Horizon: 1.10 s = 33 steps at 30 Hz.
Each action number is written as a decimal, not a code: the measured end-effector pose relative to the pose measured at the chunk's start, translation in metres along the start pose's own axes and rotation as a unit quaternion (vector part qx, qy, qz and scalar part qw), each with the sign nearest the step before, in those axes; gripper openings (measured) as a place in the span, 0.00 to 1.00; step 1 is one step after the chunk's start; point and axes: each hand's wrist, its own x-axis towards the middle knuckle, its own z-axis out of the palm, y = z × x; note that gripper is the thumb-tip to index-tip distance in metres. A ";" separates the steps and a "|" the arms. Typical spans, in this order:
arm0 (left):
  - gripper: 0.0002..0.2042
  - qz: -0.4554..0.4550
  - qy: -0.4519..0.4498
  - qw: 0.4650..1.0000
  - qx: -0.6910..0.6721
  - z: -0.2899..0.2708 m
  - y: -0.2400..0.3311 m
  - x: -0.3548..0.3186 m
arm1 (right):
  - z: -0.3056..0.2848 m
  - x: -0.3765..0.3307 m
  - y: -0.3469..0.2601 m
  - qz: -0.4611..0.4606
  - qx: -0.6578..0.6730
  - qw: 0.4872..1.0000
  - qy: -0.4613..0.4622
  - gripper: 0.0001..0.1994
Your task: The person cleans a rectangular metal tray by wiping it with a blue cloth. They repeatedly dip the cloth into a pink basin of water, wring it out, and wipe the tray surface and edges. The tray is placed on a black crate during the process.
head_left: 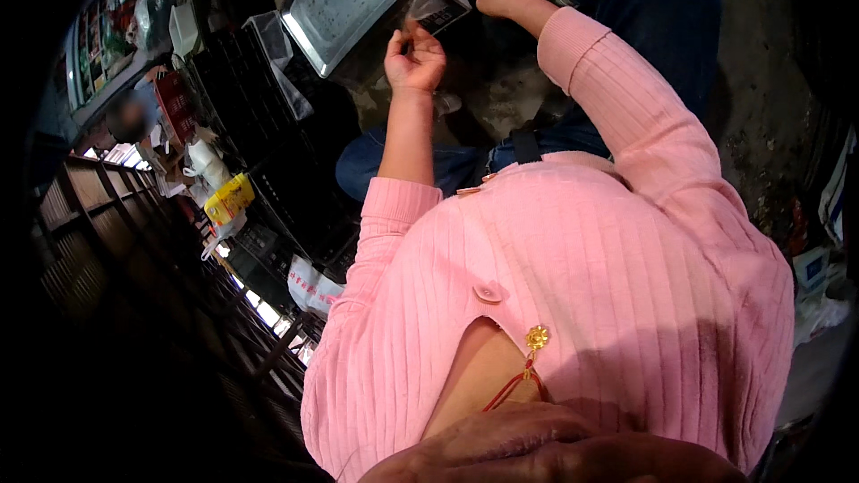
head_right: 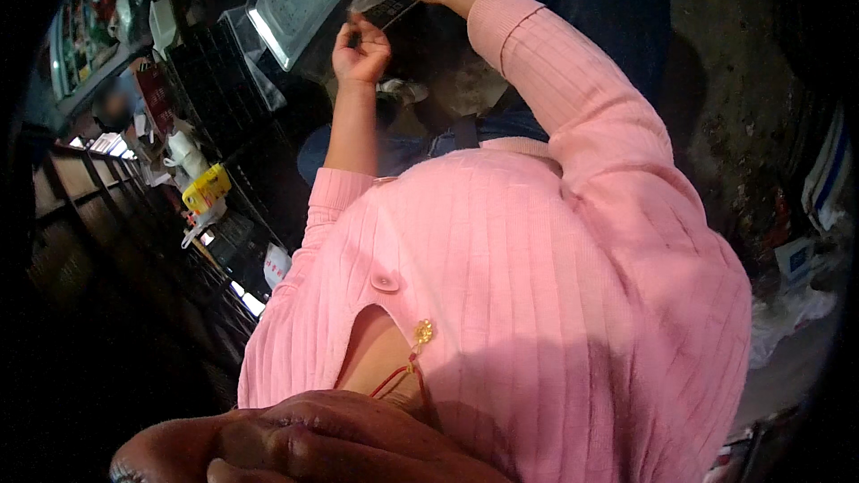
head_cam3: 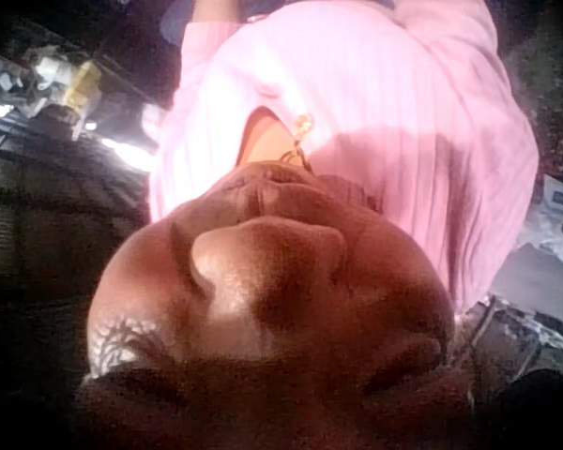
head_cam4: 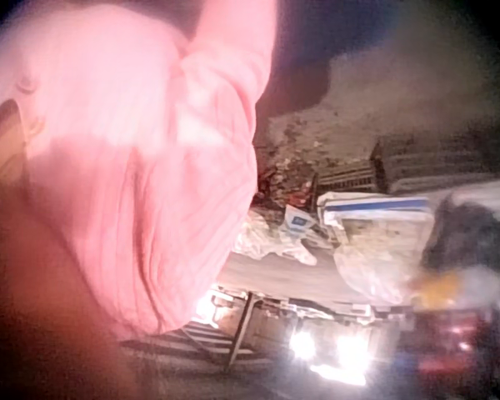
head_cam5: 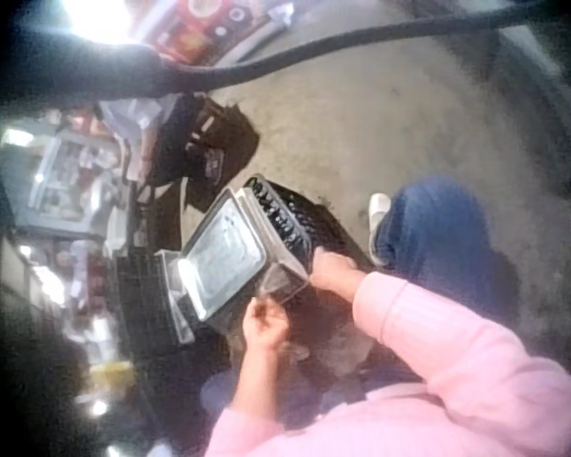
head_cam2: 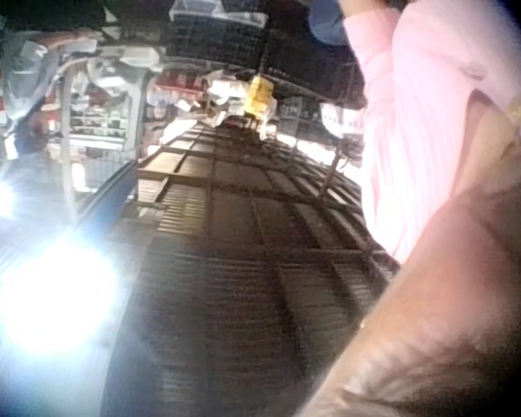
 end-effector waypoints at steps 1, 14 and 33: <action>0.09 -0.005 -0.046 0.999 -0.012 0.000 0.004 -0.005 | 0.007 0.007 0.012 -0.005 0.044 0.998 0.043 0.21; 0.09 -0.008 -0.041 0.998 -0.036 0.003 0.014 0.006 | 0.069 0.025 -0.007 -0.149 0.199 0.950 0.188 0.15; 0.08 -0.029 -0.009 0.999 -0.027 -0.004 0.018 0.007 | 0.065 0.000 0.042 -0.048 0.004 0.992 -0.116 0.21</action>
